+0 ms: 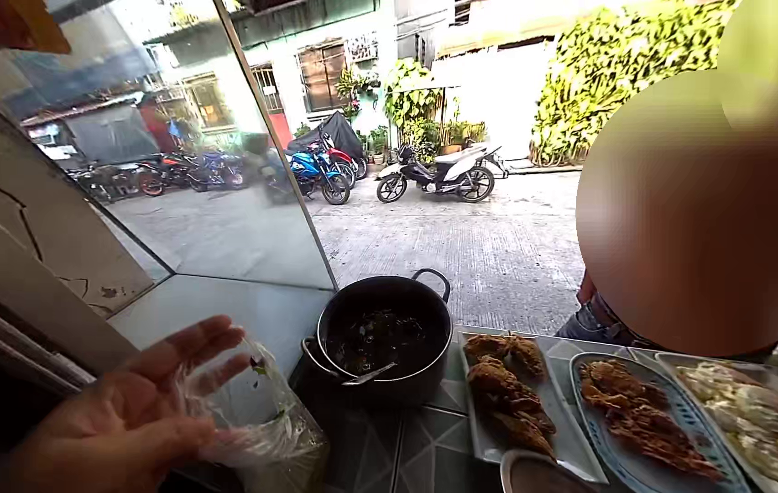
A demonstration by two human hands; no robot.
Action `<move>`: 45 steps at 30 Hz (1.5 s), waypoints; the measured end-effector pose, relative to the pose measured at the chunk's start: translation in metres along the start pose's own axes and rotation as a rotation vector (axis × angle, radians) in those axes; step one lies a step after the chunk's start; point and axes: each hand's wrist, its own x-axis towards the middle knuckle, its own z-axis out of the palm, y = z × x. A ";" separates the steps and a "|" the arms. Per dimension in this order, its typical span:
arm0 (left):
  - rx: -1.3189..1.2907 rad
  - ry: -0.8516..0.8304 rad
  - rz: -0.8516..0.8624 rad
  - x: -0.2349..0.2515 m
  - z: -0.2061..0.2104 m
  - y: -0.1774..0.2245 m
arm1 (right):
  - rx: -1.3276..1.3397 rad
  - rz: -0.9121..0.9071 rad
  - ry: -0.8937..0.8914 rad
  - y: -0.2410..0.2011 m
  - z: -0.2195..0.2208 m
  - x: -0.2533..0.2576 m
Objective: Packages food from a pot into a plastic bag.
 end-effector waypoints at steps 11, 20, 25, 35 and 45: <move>-0.229 -0.126 0.063 -0.008 0.027 -0.065 | -0.182 -0.233 0.232 -0.019 0.047 0.241; -0.247 -0.244 0.001 0.003 0.030 -0.092 | -0.338 -0.055 0.136 -0.039 0.083 0.304; -0.255 -0.289 -0.006 0.007 0.023 -0.101 | -0.118 -0.277 0.369 -0.032 0.084 0.263; 0.260 -0.454 0.157 0.012 0.008 -0.088 | -0.011 -0.380 0.050 -0.039 0.111 0.147; 0.902 -0.244 0.727 0.014 0.027 -0.055 | 0.510 -0.540 -0.175 -0.023 0.108 0.132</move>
